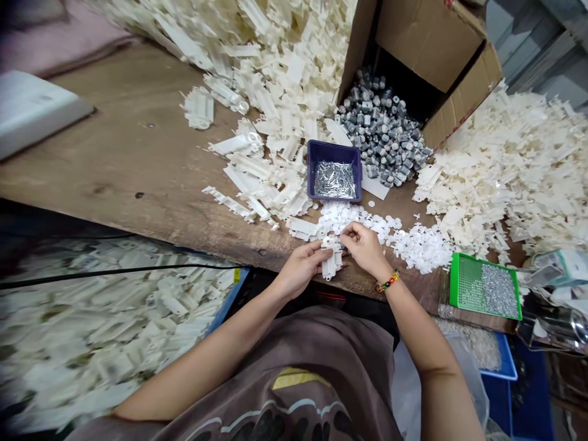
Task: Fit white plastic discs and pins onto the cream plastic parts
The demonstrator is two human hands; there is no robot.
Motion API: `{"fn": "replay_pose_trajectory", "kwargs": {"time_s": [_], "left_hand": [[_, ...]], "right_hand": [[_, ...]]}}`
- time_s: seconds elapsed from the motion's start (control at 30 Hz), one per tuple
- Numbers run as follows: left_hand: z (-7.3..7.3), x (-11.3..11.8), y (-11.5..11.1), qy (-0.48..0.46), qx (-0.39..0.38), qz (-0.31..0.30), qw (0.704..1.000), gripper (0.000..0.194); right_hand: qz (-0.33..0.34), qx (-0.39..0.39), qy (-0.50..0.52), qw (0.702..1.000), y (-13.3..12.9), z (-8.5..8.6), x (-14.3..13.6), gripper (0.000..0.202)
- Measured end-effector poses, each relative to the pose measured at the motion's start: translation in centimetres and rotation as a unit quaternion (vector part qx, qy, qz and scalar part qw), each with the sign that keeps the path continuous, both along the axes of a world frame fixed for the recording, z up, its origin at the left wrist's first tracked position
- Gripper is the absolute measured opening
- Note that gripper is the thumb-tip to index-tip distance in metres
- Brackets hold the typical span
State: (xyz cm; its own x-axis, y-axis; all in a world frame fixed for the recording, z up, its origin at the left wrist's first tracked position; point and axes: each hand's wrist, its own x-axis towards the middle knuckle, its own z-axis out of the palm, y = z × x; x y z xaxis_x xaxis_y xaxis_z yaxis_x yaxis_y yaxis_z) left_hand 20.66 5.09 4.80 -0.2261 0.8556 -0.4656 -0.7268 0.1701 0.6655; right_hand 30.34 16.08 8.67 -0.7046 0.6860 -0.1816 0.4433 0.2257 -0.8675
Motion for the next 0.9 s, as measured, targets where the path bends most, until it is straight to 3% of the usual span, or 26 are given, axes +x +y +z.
{"fn": "replay_pose_trajectory", "kwargs": {"time_s": [0.2, 0.33, 0.4, 0.57, 0.73, 0.8, 0.9], "left_hand": [[-0.2, 0.2, 0.0, 0.013, 0.007, 0.004, 1.0, 0.034], [-0.3, 0.1, 0.1, 0.033, 0.011, 0.009, 0.999, 0.027], [-0.4, 0.1, 0.1, 0.051, 0.011, 0.013, 0.999, 0.024], [-0.5, 0.0, 0.2, 0.046, 0.012, -0.006, 0.999, 0.024], [-1.0, 0.0, 0.2, 0.074, 0.001, -0.012, 0.997, 0.022], [-1.0, -0.1, 0.3, 0.064, 0.008, -0.019, 0.998, 0.025], [-0.8, -0.2, 0.4, 0.038, 0.012, -0.031, 0.999, 0.028]], "right_hand": [[0.044, 0.151, -0.046, 0.987, -0.4, 0.1, 0.1, 0.008], [0.135, 0.349, -0.114, 0.92, -1.4, -0.1, 0.2, 0.013], [0.163, 0.398, -0.137, 0.892, -1.8, -0.2, 0.2, 0.016], [0.141, 0.348, -0.133, 0.917, -1.7, -0.5, 0.2, 0.012], [0.148, 0.345, -0.136, 0.917, -1.5, -0.8, 0.3, 0.015], [0.131, 0.283, -0.107, 0.944, -1.4, -0.8, 0.4, 0.012], [0.043, 0.094, -0.034, 0.994, -1.1, -1.1, 0.8, 0.01]]}}
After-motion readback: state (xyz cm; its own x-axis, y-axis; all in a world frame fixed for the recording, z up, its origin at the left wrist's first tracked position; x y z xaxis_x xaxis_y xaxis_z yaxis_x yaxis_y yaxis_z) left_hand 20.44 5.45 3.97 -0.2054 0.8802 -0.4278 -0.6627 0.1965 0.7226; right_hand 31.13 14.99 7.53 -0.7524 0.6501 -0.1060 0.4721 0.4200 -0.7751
